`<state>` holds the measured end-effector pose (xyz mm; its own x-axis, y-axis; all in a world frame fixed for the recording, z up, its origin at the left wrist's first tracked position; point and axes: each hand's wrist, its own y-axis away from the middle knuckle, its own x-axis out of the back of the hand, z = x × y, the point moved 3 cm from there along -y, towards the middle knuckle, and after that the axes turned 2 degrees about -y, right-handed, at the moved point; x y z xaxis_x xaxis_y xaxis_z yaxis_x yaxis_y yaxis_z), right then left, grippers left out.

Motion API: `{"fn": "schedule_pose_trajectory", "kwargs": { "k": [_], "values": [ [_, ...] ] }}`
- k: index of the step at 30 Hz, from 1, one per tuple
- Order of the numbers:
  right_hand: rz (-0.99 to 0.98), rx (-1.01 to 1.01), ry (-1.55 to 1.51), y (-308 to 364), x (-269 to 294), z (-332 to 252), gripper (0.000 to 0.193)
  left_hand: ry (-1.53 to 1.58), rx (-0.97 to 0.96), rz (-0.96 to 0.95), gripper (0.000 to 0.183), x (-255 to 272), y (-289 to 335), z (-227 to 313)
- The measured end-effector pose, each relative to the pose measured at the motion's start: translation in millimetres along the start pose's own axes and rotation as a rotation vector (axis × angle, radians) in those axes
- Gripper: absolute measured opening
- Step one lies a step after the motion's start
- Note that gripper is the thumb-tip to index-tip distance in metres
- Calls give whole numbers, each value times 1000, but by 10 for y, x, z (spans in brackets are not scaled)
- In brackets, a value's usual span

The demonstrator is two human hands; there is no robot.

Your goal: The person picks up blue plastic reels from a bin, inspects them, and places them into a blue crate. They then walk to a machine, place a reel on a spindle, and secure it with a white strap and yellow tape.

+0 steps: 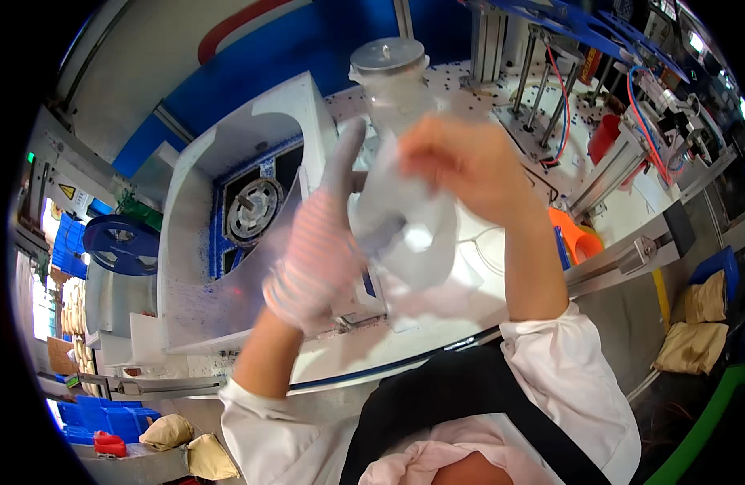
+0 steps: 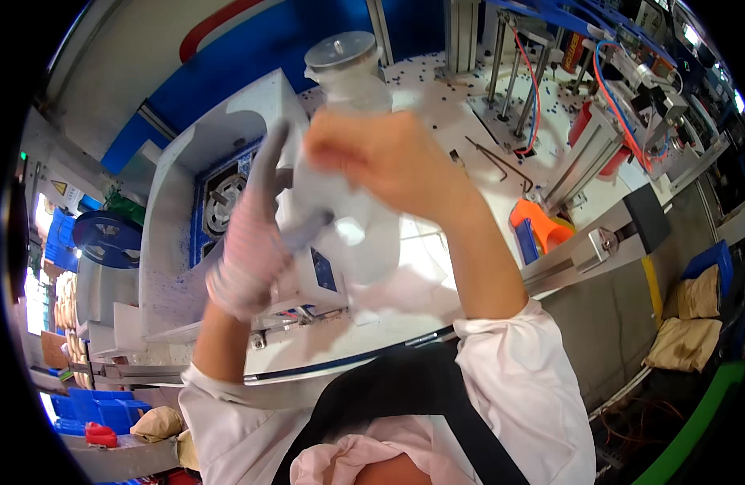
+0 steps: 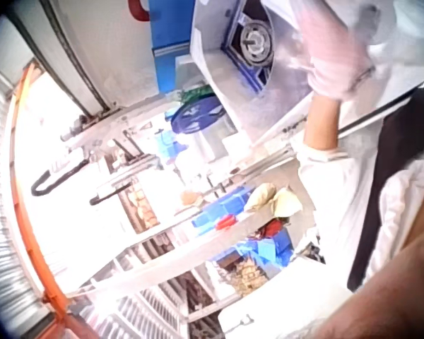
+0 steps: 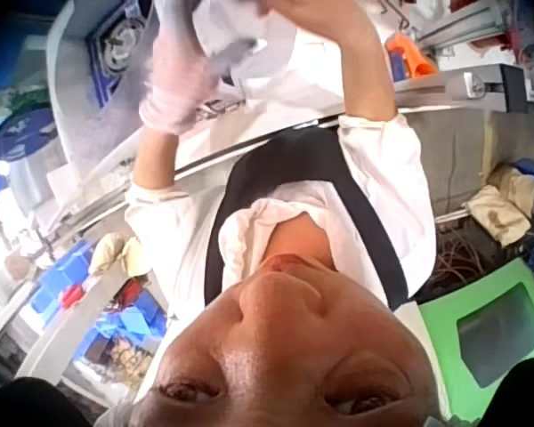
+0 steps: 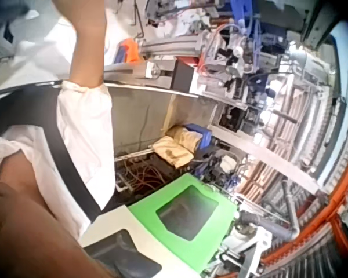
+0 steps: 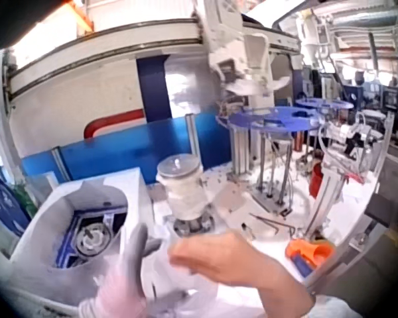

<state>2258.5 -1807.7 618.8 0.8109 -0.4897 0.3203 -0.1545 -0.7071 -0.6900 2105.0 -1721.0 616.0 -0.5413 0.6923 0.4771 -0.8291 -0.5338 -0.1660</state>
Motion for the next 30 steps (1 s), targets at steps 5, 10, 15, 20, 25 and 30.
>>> {"fn": "schedule_pose_trajectory", "kwargs": {
  "k": [5, 10, 15, 20, 25, 30],
  "values": [
    [197, -208, -69, -825, 396, 607, 10, 196, 78, 28, 48, 675, -905, -382],
    [405, -291, -163, -1279, 758, 1435, 11, -61, 9, 219, 43, 1048, -2021, -270],
    [478, -436, -119, -1417, 725, 1771, 10, -113, 57, 285, 44, 1023, -2568, -483],
    [507, -458, -8, -1401, 738, 2055, 13, -262, 49, 308, 45, 1013, -2842, -722],
    [623, -377, 128, -1353, 813, 2102, 25, -329, -514, 210, 41, 1000, -2769, -605],
    [810, -332, 11, -491, 749, 1872, 33, -780, -984, -203, 39, 567, -2538, -689]
  ]
}}
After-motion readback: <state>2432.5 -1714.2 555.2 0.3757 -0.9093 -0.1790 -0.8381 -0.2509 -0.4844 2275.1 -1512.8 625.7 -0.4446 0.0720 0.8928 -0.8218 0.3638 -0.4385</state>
